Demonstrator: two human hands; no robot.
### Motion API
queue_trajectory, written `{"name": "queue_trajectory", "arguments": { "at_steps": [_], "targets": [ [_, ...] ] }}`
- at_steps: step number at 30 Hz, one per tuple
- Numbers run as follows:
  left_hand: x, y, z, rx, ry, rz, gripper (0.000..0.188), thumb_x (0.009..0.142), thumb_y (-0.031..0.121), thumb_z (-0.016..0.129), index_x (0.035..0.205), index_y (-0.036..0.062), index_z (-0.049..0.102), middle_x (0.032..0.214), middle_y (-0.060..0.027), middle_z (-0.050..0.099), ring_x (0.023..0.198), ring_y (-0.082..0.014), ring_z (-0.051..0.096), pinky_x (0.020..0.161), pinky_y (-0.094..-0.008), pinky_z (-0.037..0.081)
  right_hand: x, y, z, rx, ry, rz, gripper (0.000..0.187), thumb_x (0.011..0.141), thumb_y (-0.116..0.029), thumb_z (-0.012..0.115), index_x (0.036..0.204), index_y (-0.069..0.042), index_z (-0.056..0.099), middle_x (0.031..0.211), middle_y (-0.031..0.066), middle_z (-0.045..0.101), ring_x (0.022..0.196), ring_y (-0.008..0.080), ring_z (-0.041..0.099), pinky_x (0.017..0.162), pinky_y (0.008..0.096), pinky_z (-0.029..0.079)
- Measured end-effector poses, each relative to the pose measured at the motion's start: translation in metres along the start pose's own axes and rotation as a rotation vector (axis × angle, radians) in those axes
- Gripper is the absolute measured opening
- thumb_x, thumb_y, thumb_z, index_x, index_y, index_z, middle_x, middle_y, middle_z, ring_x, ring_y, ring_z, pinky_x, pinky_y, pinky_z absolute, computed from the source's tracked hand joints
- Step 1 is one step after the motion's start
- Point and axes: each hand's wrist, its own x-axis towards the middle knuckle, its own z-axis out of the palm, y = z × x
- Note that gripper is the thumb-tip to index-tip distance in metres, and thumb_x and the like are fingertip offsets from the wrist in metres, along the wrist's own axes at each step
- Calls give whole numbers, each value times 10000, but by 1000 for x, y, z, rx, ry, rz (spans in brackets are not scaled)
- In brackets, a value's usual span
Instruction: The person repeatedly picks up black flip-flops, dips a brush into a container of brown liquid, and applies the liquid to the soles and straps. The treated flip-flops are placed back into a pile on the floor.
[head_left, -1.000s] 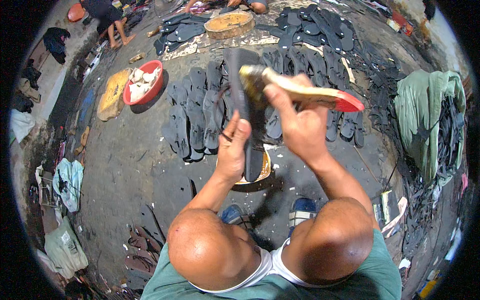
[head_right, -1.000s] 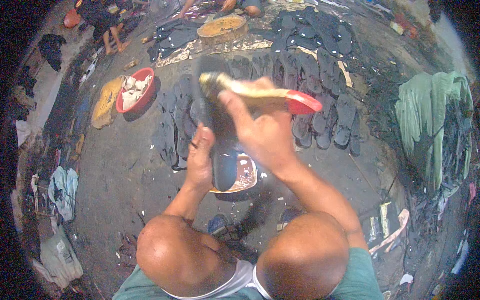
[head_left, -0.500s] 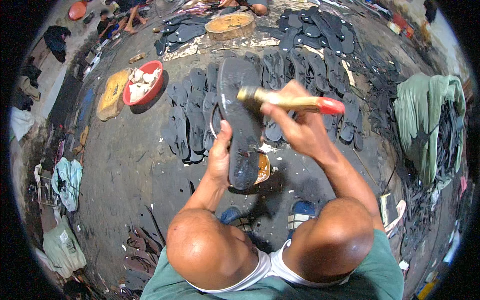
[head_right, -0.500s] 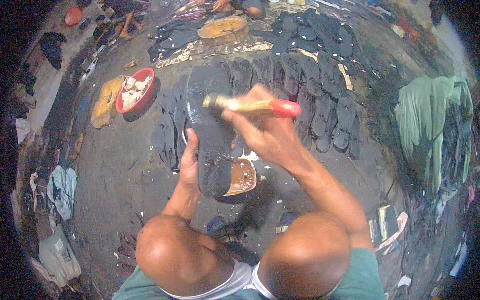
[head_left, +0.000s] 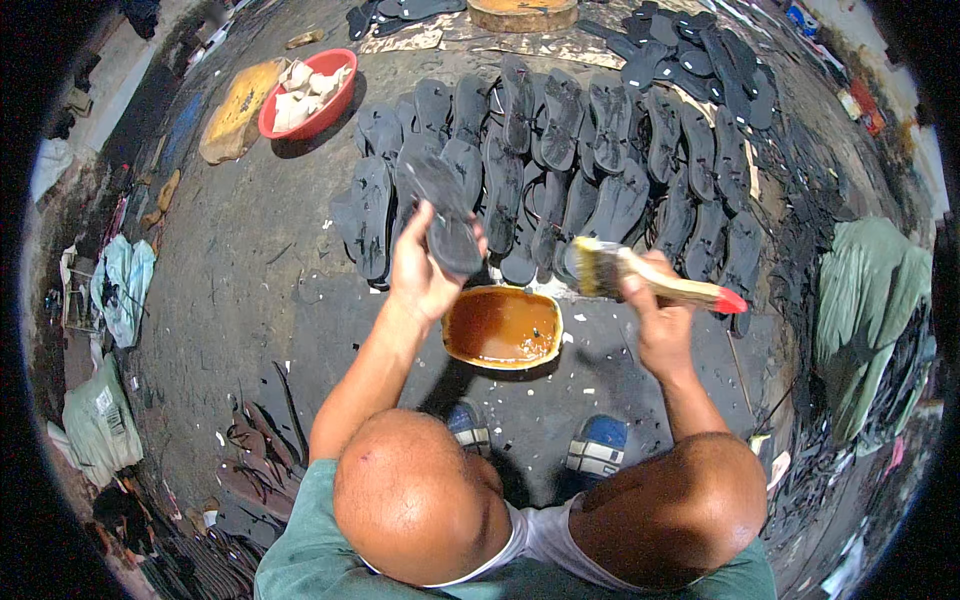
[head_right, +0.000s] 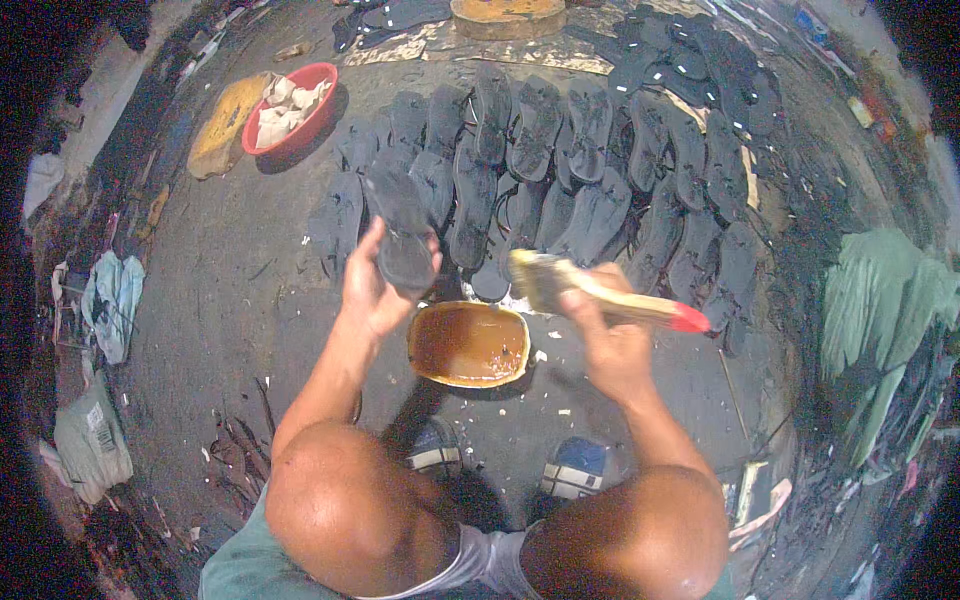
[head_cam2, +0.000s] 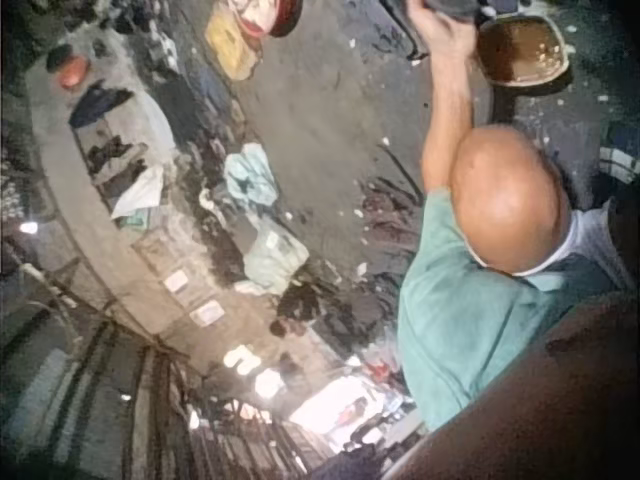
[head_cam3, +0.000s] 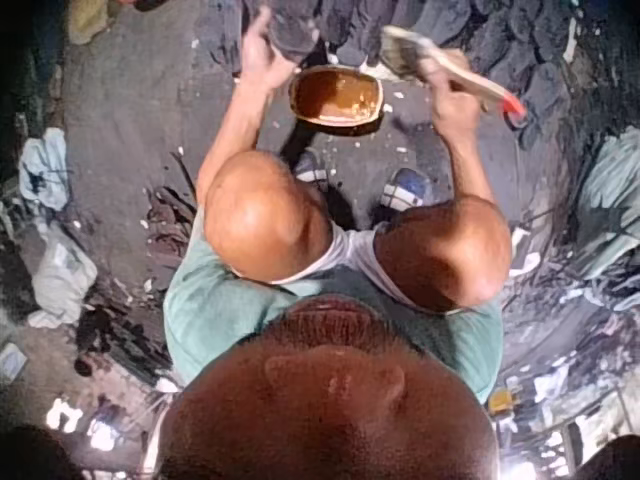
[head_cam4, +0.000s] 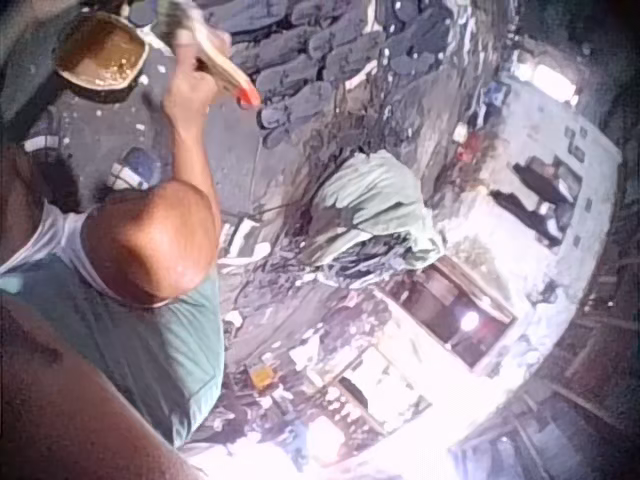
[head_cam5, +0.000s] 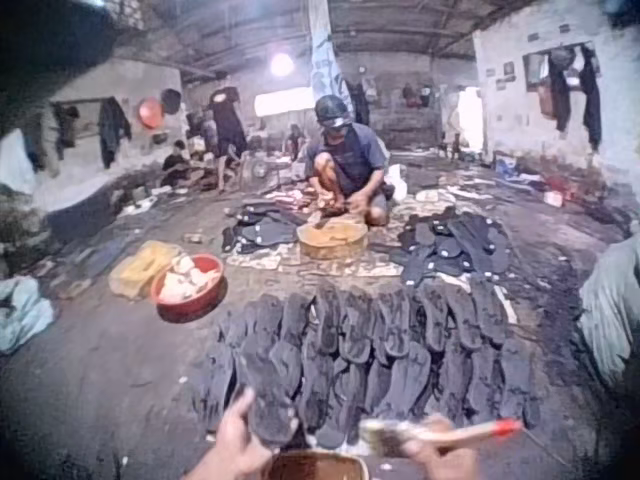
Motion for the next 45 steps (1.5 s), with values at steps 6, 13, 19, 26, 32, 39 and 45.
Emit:
{"name": "queue_trajectory", "arguments": {
  "at_steps": [6, 13, 19, 26, 32, 39, 45],
  "targets": [
    [92, 14, 18, -39, -50, 99, 516, 1003, 435, 453, 1256, -8, 530, 1121, -186, 630, 997, -314, 634, 879, -425, 547, -12, 45, -32, 28, 306, 317, 340, 943, -291, 648, 1105, 6, 618, 944, -2, 592, 817, 79, 512, 749, 250, 416],
    [214, 55, 38, 60, -15, 262, 734, 961, 536, 510, 1386, -46, 375, 1329, -227, 518, 1226, -344, 525, 1065, -480, 416, -2, 51, -19, 58, 223, 382, 278, 939, -252, 653, 1083, -14, 657, 1001, 18, 626, 924, 114, 552, 850, 279, 440],
    [100, 19, 0, 469, 114, 300, 694, 958, 464, 576, 1379, -68, 431, 1349, -241, 541, 1272, -304, 521, 1104, -411, 365, -6, 52, 11, -213, -87, 313, 304, 909, -208, 683, 1119, -13, 579, 1018, 68, 643, 991, 150, 588, 917, 317, 455],
    [-126, -13, -193, 1863, 888, 480, 788, 811, 442, 750, 1400, 6, 458, 1362, -256, 507, 1335, -394, 405, 1116, -482, 292, -18, 102, 61, -739, -436, -220, 238, 793, -262, 765, 917, -61, 736, 1300, 159, 512, 1204, 354, 451, 1016, 433, 366],
    [-199, -20, -262, 1724, 788, 113, 986, 722, 379, 838, 1472, -3, 324, 1364, -285, 497, 1282, -409, 473, 1077, -448, 372, -2, 32, 53, -427, -224, -214, 205, 837, -160, 727, 1001, -37, 720, 1064, 112, 618, 974, 285, 573, 875, 371, 445],
    [-146, 46, -195, 1307, 744, 418, 777, 827, 472, 718, 1347, -66, 509, 1250, -247, 605, 1150, -298, 589, 993, -387, 441, -47, 54, 18, -840, -512, 97, 313, 858, -350, 718, 972, -60, 690, 953, 145, 686, 848, 325, 626, 773, 430, 490],
    [-165, 80, -185, 726, 581, 428, 383, 967, 360, 566, 1074, 7, 670, 955, -29, 661, 842, -114, 571, 773, -282, 457, -60, 34, 20, -539, -401, 168, 211, 874, -213, 722, 924, -10, 694, 896, 153, 707, 816, 250, 691, 706, 341, 516]
  ]
}}
